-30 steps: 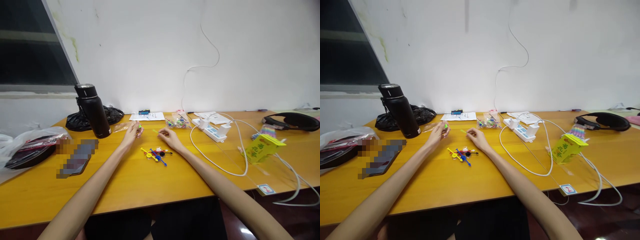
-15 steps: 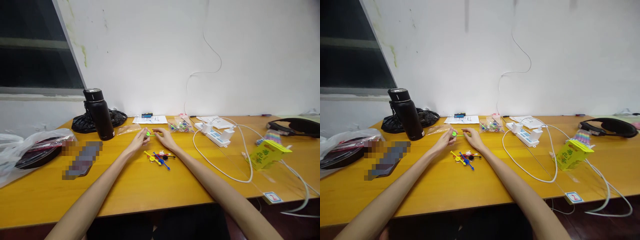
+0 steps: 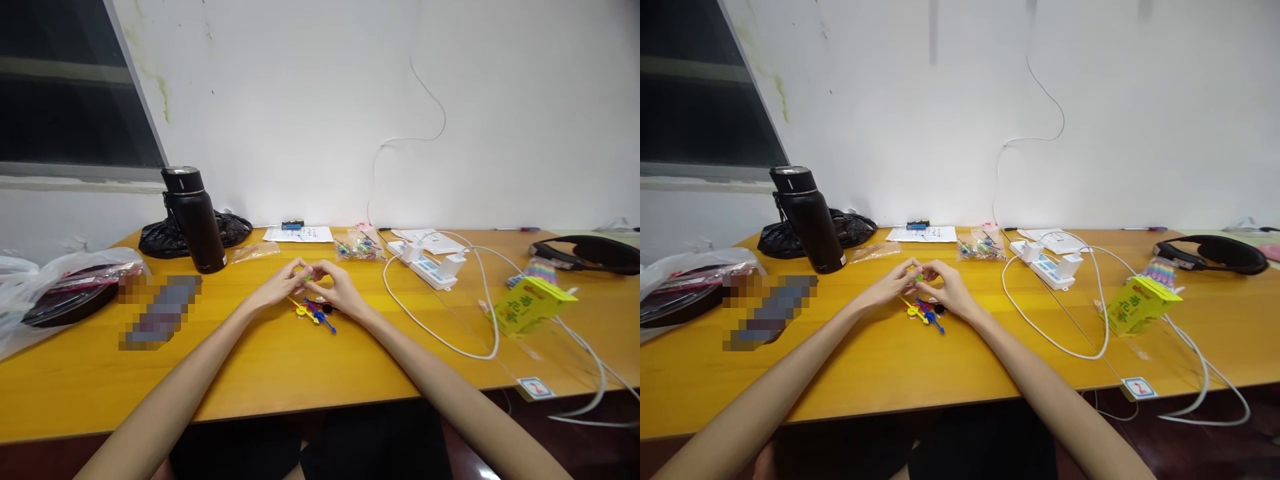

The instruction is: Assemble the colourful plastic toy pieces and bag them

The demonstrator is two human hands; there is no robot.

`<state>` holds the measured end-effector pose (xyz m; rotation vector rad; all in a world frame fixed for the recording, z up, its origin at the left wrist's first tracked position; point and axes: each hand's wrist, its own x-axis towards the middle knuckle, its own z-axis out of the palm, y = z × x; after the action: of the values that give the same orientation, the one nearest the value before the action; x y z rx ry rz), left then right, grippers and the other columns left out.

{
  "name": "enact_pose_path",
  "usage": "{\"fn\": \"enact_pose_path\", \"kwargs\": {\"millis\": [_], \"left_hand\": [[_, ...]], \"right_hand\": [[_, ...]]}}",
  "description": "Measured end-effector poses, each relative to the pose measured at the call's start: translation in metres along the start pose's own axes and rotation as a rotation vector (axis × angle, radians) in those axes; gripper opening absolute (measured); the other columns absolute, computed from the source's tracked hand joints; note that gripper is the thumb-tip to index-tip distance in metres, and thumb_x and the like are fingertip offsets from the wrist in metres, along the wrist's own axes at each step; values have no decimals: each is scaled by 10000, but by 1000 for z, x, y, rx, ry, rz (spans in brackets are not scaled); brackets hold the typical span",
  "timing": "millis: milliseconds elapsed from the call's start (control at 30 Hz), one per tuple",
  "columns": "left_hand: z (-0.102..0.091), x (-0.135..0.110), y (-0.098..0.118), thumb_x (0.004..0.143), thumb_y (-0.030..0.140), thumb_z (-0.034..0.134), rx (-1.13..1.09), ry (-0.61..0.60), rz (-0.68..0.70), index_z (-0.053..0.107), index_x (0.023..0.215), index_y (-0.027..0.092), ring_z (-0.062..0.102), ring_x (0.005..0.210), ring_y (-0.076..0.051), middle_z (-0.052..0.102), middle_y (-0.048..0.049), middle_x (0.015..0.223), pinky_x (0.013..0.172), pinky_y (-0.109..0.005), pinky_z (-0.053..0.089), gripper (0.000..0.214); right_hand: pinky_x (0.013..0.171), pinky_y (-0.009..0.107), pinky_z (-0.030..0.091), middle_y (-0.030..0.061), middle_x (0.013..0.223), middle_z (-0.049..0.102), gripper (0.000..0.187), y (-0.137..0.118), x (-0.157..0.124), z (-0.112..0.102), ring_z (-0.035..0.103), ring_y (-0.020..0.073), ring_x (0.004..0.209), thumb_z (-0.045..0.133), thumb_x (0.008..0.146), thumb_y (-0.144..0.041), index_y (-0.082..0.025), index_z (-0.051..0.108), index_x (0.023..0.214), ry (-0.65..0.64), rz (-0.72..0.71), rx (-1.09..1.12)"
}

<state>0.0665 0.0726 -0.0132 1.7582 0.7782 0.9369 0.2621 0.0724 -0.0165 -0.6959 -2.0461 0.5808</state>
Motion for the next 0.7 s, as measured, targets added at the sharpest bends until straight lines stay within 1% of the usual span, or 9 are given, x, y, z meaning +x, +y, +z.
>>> {"fn": "enact_pose_path", "kwargs": {"millis": [67, 133, 233, 300, 367, 467, 533, 600, 700], "left_hand": [[-1, 0, 1, 936, 629, 481, 10, 6, -4, 542, 964, 221, 448, 592, -122, 499, 29, 688, 592, -248, 363, 413], [-2, 0, 1, 944, 626, 461, 41, 58, -10, 559, 957, 223, 464, 610, -130, 520, 24, 688, 623, -254, 381, 415], [-4, 1, 0, 932, 572, 523, 156, 118, 1, 608, 982, 226, 504, 670, -145, 590, 1, 752, 661, -261, 394, 359], [-5, 0, 0, 899, 516, 598, 268, 81, 31, 653, 990, 224, 532, 734, -162, 642, -27, 850, 681, -271, 402, 311], [-5, -1, 1, 874, 486, 635, 363, 1, 67, 689, 982, 216, 545, 775, -174, 670, -48, 941, 694, -281, 411, 295], [-4, -4, 6, 875, 497, 624, 448, -110, 50, 694, 958, 196, 561, 801, -176, 676, -58, 992, 717, -288, 430, 320], [-3, -5, 10, 885, 519, 601, 494, -160, -6, 681, 934, 179, 574, 819, -178, 671, -58, 970, 729, -287, 439, 354], [-2, -6, 14, 891, 555, 578, 532, -194, -46, 675, 906, 166, 582, 836, -184, 668, -58, 932, 732, -284, 438, 401], [-1, -6, 16, 894, 614, 547, 555, -233, -50, 683, 869, 159, 580, 821, -181, 663, -53, 887, 711, -278, 425, 475]], "right_hand": [[831, 330, 495, 51, 964, 670, 233, 3, 3, -7, 616, 200, 889, 643, 920, -410, -224, 648, 1060, -6, -7, -48], [787, 324, 490, 50, 924, 680, 248, 10, 4, -20, 623, 200, 844, 629, 922, -441, -221, 644, 1036, 3, 41, -149], [690, 316, 455, 47, 800, 686, 272, 24, 2, -46, 622, 205, 729, 620, 909, -476, -214, 642, 977, 20, 243, -443], [672, 325, 440, 72, 781, 698, 270, 32, -1, -62, 638, 229, 725, 616, 897, -469, -206, 647, 955, 31, 419, -666], [681, 343, 443, 121, 829, 718, 276, 37, -5, -72, 665, 271, 775, 611, 884, -452, -189, 658, 951, 21, 572, -838], [706, 362, 461, 177, 908, 732, 294, 37, -9, -78, 691, 317, 842, 596, 875, -430, -156, 673, 949, -52, 724, -958], [727, 369, 472, 187, 945, 735, 341, 35, -10, -77, 697, 334, 879, 584, 879, -448, -140, 669, 997, -80, 775, -974], [743, 377, 475, 191, 971, 734, 418, 33, -9, -75, 696, 343, 904, 560, 897, -486, -125, 642, 1090, -54, 782, -980], [756, 351, 463, 149, 959, 732, 388, 33, -6, -72, 688, 294, 885, 507, 948, -460, -142, 609, 1145, 18, 655, -903]]}}
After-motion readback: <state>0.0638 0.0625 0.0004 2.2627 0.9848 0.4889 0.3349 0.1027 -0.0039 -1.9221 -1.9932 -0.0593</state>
